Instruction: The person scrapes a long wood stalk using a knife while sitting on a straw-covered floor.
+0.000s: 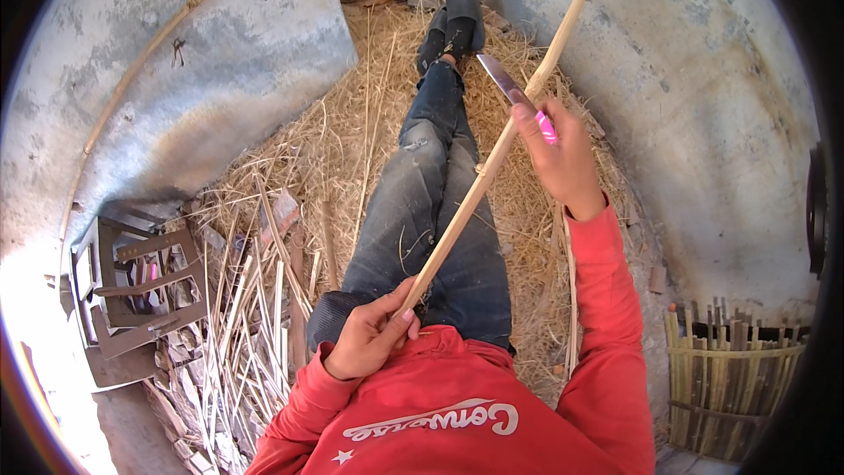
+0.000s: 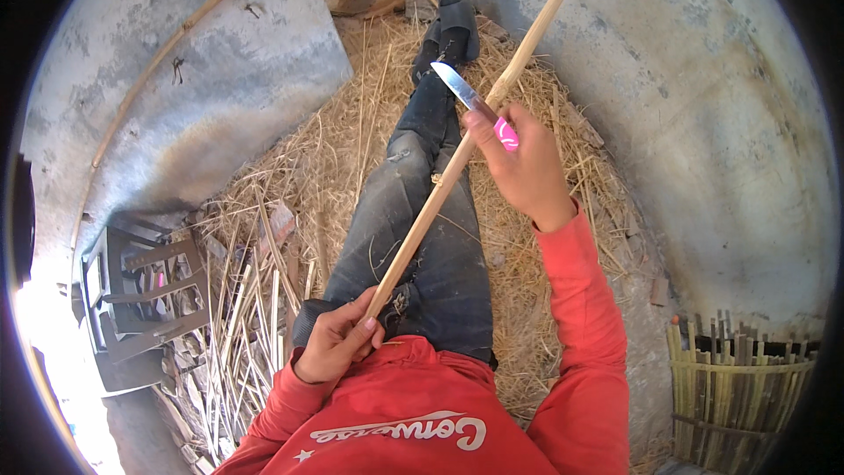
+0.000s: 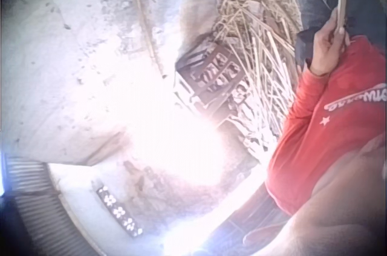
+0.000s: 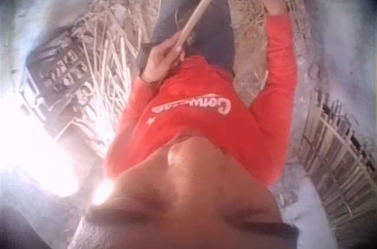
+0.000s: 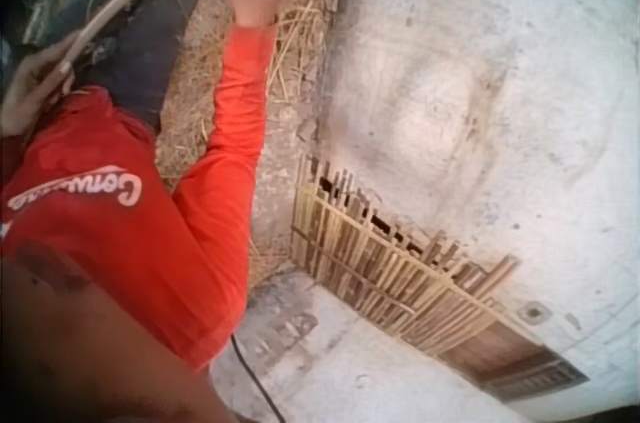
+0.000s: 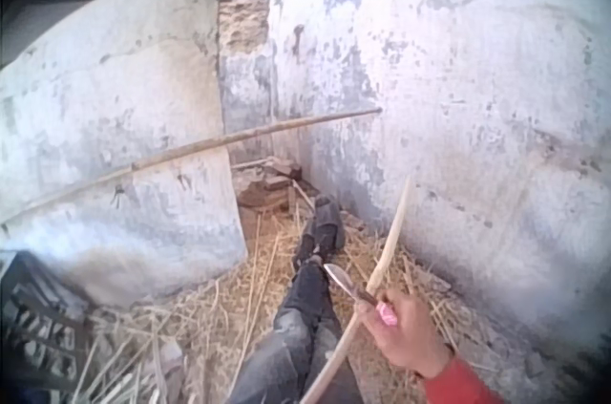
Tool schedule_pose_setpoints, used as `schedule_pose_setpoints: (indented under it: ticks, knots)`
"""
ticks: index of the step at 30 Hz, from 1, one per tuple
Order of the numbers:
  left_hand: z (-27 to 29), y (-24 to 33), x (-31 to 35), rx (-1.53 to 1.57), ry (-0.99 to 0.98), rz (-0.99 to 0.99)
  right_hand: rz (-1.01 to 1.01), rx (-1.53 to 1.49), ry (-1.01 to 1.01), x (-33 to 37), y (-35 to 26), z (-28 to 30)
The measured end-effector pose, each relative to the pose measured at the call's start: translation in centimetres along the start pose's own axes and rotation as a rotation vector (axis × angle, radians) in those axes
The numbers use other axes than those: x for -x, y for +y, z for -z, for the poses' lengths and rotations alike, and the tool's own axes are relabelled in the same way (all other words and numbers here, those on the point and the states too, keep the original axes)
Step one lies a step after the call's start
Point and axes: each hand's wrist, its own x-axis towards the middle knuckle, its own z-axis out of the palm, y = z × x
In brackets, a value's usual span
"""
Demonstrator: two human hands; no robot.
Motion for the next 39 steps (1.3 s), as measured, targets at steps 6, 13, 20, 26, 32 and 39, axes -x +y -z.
schedule_pose_setpoints:
  ticks: [6,13,20,26,32,39]
  knots:
    - [-1.1,0.2,-0.1,-0.229,0.134,-0.158,-0.038,0.185,-0.089,0.5,0.2,0.3]
    - [-0.5,0.2,-0.9,-0.245,0.232,-0.011,0.120,0.189,-0.474,8.6,-1.3,-4.1]
    - [-0.8,-0.1,-1.5,-0.253,0.273,-0.190,0.000,0.112,-0.096,1.0,1.2,-2.4]
    - [-0.6,-0.3,-2.0,-0.207,0.307,-0.158,0.139,0.128,-0.341,6.9,-0.2,-5.5]
    - [0.6,-0.4,-2.6,-0.052,0.233,-0.100,0.008,-0.047,-0.497,7.9,-1.0,-5.2]
    - [0.6,-0.1,-3.1,-0.021,0.234,-0.049,-0.107,-0.155,-0.241,3.1,1.4,-4.3]
